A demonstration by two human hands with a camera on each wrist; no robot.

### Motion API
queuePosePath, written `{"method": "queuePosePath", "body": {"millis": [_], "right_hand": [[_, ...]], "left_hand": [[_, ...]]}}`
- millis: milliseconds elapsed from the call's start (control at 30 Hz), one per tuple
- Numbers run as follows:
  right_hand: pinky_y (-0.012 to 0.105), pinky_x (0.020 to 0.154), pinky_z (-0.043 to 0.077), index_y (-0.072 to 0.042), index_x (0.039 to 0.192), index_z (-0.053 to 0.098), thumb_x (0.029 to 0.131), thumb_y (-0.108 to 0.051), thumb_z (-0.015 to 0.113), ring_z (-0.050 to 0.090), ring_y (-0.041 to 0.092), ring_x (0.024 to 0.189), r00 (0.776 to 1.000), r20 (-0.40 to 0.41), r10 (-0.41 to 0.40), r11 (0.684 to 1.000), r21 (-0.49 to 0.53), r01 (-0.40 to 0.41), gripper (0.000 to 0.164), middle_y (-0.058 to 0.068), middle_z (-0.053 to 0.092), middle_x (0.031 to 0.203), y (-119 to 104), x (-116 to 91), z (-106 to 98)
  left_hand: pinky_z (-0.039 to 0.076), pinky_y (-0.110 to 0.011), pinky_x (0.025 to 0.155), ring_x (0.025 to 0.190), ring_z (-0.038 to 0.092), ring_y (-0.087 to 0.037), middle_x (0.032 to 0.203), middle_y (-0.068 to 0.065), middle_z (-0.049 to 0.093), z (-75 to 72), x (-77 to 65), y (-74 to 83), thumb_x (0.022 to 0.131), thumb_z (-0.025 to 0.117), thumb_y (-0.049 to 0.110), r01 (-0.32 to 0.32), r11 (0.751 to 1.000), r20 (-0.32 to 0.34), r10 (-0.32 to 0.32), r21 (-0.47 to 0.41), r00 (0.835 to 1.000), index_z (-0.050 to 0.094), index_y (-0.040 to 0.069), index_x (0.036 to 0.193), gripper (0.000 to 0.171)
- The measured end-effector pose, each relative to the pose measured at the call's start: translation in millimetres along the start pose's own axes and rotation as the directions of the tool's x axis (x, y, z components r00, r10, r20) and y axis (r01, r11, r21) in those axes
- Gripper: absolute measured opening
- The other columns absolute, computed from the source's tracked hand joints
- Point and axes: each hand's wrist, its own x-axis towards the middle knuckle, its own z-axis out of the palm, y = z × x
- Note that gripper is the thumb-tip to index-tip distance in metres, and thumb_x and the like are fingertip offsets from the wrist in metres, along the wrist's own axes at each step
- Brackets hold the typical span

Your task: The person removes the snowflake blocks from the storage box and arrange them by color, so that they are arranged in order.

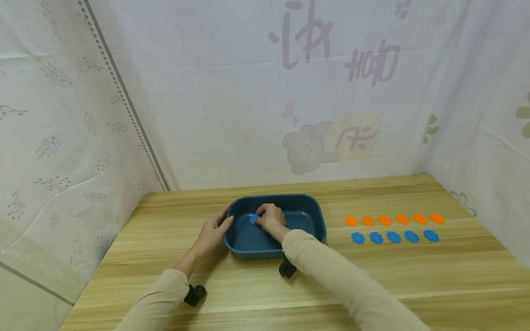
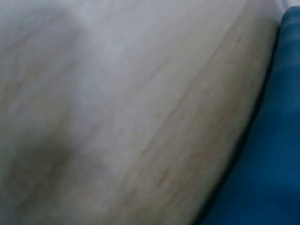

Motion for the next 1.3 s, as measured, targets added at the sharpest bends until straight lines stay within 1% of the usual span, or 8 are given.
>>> {"method": "queuePosePath", "body": {"millis": [100, 167, 333, 400, 500, 767, 1133, 1300], "right_hand": [[0.031, 0.057, 0.047, -0.013, 0.096, 0.07, 0.078, -0.017, 0.077, 0.057, 0.013, 0.053, 1.0, -0.006, -0.003, 0.999, -0.036, 0.003, 0.02, 0.001, 0.064, 0.066, -0.8, 0.1, 0.2], [0.033, 0.059, 0.047, -0.013, 0.095, 0.069, 0.078, -0.017, 0.078, 0.057, 0.015, 0.057, 1.0, -0.009, -0.009, 0.999, -0.046, 0.008, 0.019, 0.002, 0.064, 0.071, -0.9, -0.1, 0.0], [0.036, 0.064, 0.049, -0.012, 0.092, 0.067, 0.077, -0.016, 0.079, 0.058, 0.021, 0.073, 1.0, 0.005, -0.024, 0.998, -0.054, 0.025, 0.02, 0.005, 0.065, 0.087, -1.3, -1.8, -1.4], [0.037, 0.066, 0.049, -0.011, 0.091, 0.066, 0.077, -0.016, 0.079, 0.059, 0.023, 0.077, 0.999, 0.014, -0.029, 0.998, -0.059, 0.029, 0.02, 0.006, 0.065, 0.091, -1.5, -2.4, -2.0], [0.037, 0.065, 0.049, -0.01, 0.089, 0.064, 0.077, -0.015, 0.078, 0.058, 0.024, 0.077, 0.999, 0.022, -0.03, 0.997, -0.066, 0.032, 0.019, 0.007, 0.064, 0.092, -1.5, -2.3, -2.2], [0.036, 0.063, 0.047, -0.009, 0.087, 0.062, 0.077, -0.013, 0.078, 0.055, 0.022, 0.074, 0.999, 0.04, -0.013, 0.998, -0.067, 0.015, 0.019, 0.007, 0.062, 0.089, -2.0, -1.8, -2.0], [0.031, 0.059, 0.038, -0.011, 0.083, 0.056, 0.077, -0.011, 0.078, 0.049, 0.019, 0.068, 1.0, 0.015, -0.028, 0.998, -0.058, 0.029, 0.023, 0.003, 0.057, 0.081, -1.9, -3.2, -1.9], [0.032, 0.06, 0.04, -0.011, 0.083, 0.058, 0.079, -0.009, 0.076, 0.052, 0.02, 0.069, 0.999, 0.012, -0.035, 0.999, -0.023, 0.036, 0.019, 0.004, 0.058, 0.081, -0.4, -4.6, -3.7]], "left_hand": [[0.03, -0.043, 0.111, 0.14, 0.026, -0.028, 0.153, -0.014, 0.026, 0.1, -0.3, 1.0, 0.101, 0.044, 0.021, 0.005, 1.0, 0.005, -0.005, -0.006, 1.0, 0.025, 0.006, 0.149, 0.054], [0.03, -0.043, 0.111, 0.14, 0.026, -0.028, 0.153, -0.014, 0.026, 0.4, -0.3, 1.5, 0.101, 0.044, 0.021, 0.006, 1.0, 0.004, -0.006, -0.009, 1.0, 0.025, 0.006, 0.149, 0.054], [0.031, -0.044, 0.11, 0.14, 0.027, -0.028, 0.153, -0.014, 0.028, 1.0, 0.0, 2.6, 0.101, 0.044, 0.02, 0.003, 1.0, -0.003, -0.003, -0.01, 1.0, 0.026, 0.005, 0.149, 0.053], [0.031, -0.044, 0.11, 0.14, 0.027, -0.028, 0.152, -0.014, 0.028, 1.1, -0.1, 3.0, 0.101, 0.044, 0.02, 0.005, 1.0, -0.005, -0.005, -0.008, 1.0, 0.026, 0.006, 0.149, 0.053], [0.031, -0.044, 0.11, 0.14, 0.027, -0.029, 0.152, -0.015, 0.028, 1.2, -0.2, 3.2, 0.101, 0.044, 0.02, 0.008, 1.0, -0.007, -0.008, -0.007, 1.0, 0.026, 0.007, 0.149, 0.052], [0.03, -0.043, 0.111, 0.14, 0.026, -0.028, 0.152, -0.015, 0.028, 1.5, 0.6, 1.8, 0.101, 0.044, 0.019, 0.015, 1.0, -0.018, -0.015, -0.01, 1.0, 0.027, 0.006, 0.148, 0.052], [0.031, -0.045, 0.11, 0.14, 0.026, -0.029, 0.153, -0.015, 0.027, 1.5, 0.1, 1.0, 0.101, 0.044, 0.021, 0.021, 1.0, -0.028, -0.021, 0.014, 0.999, 0.027, 0.007, 0.148, 0.052], [0.03, -0.045, 0.11, 0.14, 0.026, -0.03, 0.152, -0.014, 0.028, 2.6, -0.2, 0.7, 0.101, 0.044, 0.02, 0.024, 0.999, -0.035, -0.023, 0.023, 0.999, 0.027, 0.007, 0.148, 0.052]]}}
